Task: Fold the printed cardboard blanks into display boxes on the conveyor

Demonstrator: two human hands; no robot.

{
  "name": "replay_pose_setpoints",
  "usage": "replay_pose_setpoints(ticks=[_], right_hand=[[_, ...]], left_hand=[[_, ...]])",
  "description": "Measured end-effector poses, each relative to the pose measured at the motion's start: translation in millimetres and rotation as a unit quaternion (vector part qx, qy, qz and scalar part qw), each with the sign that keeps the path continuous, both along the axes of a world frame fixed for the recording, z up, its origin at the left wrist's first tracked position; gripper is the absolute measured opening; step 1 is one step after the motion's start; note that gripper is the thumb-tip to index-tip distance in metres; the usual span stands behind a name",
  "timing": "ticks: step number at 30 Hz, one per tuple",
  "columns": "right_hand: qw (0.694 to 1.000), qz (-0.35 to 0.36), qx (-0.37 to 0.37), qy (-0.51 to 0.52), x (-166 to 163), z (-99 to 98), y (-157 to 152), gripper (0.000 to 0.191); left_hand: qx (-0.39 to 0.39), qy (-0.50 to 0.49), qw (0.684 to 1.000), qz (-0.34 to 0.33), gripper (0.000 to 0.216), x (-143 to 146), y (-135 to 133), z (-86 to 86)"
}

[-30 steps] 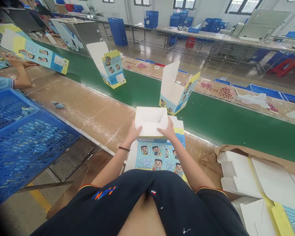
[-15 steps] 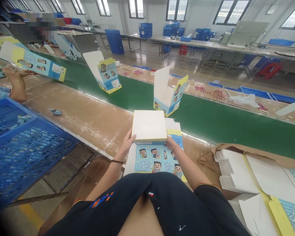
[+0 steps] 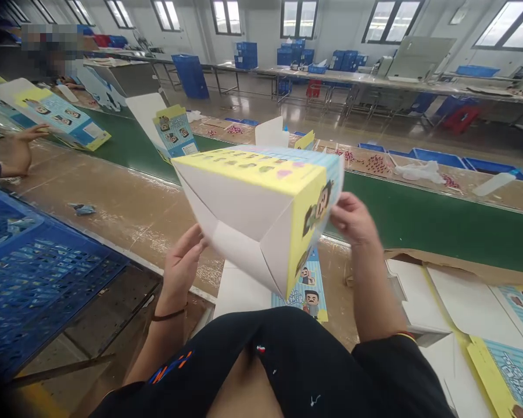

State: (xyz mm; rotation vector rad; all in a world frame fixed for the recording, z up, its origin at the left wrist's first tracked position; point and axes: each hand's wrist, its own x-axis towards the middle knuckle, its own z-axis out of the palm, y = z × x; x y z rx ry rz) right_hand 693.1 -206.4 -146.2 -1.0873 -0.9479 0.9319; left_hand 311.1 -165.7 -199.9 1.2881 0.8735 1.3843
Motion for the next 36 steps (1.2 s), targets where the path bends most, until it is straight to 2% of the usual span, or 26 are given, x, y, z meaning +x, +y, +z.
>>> replay_pose_setpoints(ticks=[2,3,4,6,8,10,11,14,17,18,21,24,27,29,32,34,36], right_hand=[[0.989,-0.078,0.036,-0.12,20.1,36.7,-19.8,0.036],[0.973,-0.124,0.038,-0.193,29.0,49.3,-27.2,0.033],[0.952,-0.166,0.037,-0.254,37.4,57.0,-31.8,0.032],[0.907,-0.236,0.01,-0.348,53.4,57.5,-31.2,0.028],[0.866,-0.283,-0.05,-0.409,68.5,41.8,-19.4,0.018],[0.831,-0.307,-0.13,-0.446,82.4,16.9,-3.0,0.004],[0.819,-0.313,-0.166,-0.451,88.5,3.1,4.5,0.004],[0.816,-0.322,-0.245,-0.412,103.5,-39.0,18.3,0.014],[0.819,-0.346,-0.308,-0.339,116.6,-75.8,24.2,0.008],[0.82,-0.357,-0.321,-0.312,121.5,-85.4,27.3,0.018],[0.833,-0.389,-0.321,-0.228,137.5,-103.3,45.3,0.056],[0.847,-0.415,-0.281,-0.178,150.5,-107.4,72.0,0.06],[0.852,-0.434,-0.231,-0.179,151.7,-108.8,96.0,0.063],[0.856,-0.411,-0.19,-0.248,144.7,-111.8,108.7,0.072],[0.838,-0.292,-0.147,-0.437,126.8,-118.7,125.5,0.074],[0.812,-0.188,-0.16,-0.528,114.3,-123.0,136.0,0.068],[0.791,-0.1,-0.193,-0.571,104.2,-126.1,145.4,0.059]], left_hand=[[-0.024,0.046,0.999,-0.002,0.051,8.9,4.6,-9.9],[-0.048,0.069,0.996,-0.003,0.051,12.7,6.4,-17.7],[-0.079,0.089,0.993,-0.005,0.052,16.0,7.7,-27.1],[-0.147,0.125,0.981,-0.013,0.055,20.5,7.6,-48.7],[-0.202,0.156,0.967,-0.021,0.055,23.5,4.1,-70.3],[-0.232,0.184,0.955,-0.03,0.052,26.0,-1.7,-88.0],[-0.238,0.198,0.95,-0.036,0.05,27.2,-4.9,-94.8],[-0.245,0.237,0.938,-0.061,0.047,30.1,-12.8,-106.7],[-0.238,0.274,0.928,-0.087,0.045,30.4,-16.1,-111.2],[-0.234,0.286,0.925,-0.091,0.044,29.7,-16.3,-112.3],[-0.222,0.323,0.915,-0.093,0.043,26.0,-15.4,-116.0],[-0.209,0.358,0.905,-0.09,0.041,22.6,-15.3,-120.4],[-0.191,0.385,0.899,-0.084,0.039,21.9,-17.4,-124.8],[-0.18,0.399,0.895,-0.085,0.039,22.4,-19.5,-127.3],[-0.171,0.415,0.889,-0.089,0.039,23.0,-22.0,-130.1],[-0.165,0.413,0.891,-0.086,0.037,23.2,-23.3,-131.3],[-0.162,0.406,0.896,-0.081,0.033,24.1,-24.7,-132.7]])
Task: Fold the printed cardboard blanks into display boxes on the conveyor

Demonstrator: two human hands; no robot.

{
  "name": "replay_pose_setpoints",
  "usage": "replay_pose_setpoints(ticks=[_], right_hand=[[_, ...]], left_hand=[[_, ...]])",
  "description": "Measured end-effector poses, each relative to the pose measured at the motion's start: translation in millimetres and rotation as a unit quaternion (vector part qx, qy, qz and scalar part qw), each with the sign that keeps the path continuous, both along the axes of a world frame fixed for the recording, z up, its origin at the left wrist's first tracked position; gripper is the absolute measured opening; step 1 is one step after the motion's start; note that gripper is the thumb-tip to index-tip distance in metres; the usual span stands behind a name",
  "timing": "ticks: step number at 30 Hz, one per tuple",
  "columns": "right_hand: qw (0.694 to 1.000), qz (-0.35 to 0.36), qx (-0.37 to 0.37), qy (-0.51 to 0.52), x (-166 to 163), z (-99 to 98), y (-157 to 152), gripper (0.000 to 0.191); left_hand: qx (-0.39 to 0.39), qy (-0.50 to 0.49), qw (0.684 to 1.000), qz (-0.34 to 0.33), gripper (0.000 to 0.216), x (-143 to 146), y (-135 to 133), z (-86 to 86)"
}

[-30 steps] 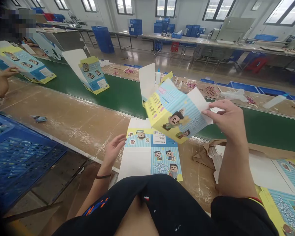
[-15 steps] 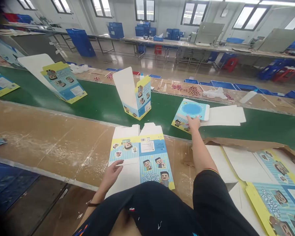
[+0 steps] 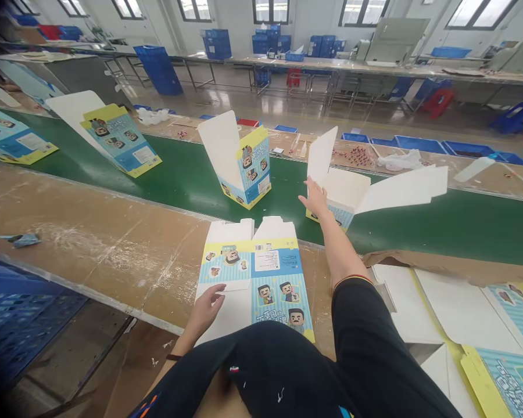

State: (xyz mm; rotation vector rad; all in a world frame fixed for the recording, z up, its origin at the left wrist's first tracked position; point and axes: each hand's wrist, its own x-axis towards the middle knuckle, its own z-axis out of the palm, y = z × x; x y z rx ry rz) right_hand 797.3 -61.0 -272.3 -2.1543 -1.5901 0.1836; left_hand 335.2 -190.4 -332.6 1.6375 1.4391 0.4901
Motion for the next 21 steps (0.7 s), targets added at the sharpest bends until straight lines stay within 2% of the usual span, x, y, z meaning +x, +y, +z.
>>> replay_pose_setpoints(ticks=[2,5,8,10,11,12,14,17,21], right_hand=[[0.998,0.032,-0.056,-0.011,-6.5,-1.5,7.6,0.053],[0.996,0.04,-0.074,-0.006,-11.0,-0.2,14.2,0.05],[1.0,0.001,-0.005,-0.003,-17.3,3.8,10.9,0.045],[0.997,-0.049,0.062,0.005,-28.1,4.3,1.1,0.04],[0.994,-0.081,0.068,0.021,-35.8,2.6,-5.9,0.039],[0.992,-0.111,0.051,0.044,-45.0,-0.7,-14.1,0.039],[0.983,-0.155,-0.034,0.093,-65.0,-12.4,-32.3,0.039],[0.964,-0.17,-0.155,0.132,-90.7,-36.2,-58.2,0.036],[0.941,-0.183,-0.239,0.156,-106.4,-56.0,-77.2,0.04]], left_hand=[[-0.002,-0.007,1.0,0.005,0.032,2.1,-1.3,-2.3],[-0.009,-0.017,0.999,0.031,0.03,6.5,-1.1,-7.8],[-0.004,0.003,0.996,0.092,0.03,7.8,5.0,-13.2],[-0.001,0.028,0.992,0.124,0.032,5.1,13.3,-15.3],[-0.002,0.042,0.99,0.135,0.033,2.9,18.5,-16.0],[-0.002,0.055,0.988,0.145,0.035,0.4,24.5,-16.5],[-0.001,0.086,0.982,0.169,0.039,-4.0,38.2,-18.0],[-0.004,0.126,0.971,0.201,0.041,-5.7,60.6,-23.1],[-0.028,0.142,0.968,0.204,0.027,0.9,84.1,-33.9]])
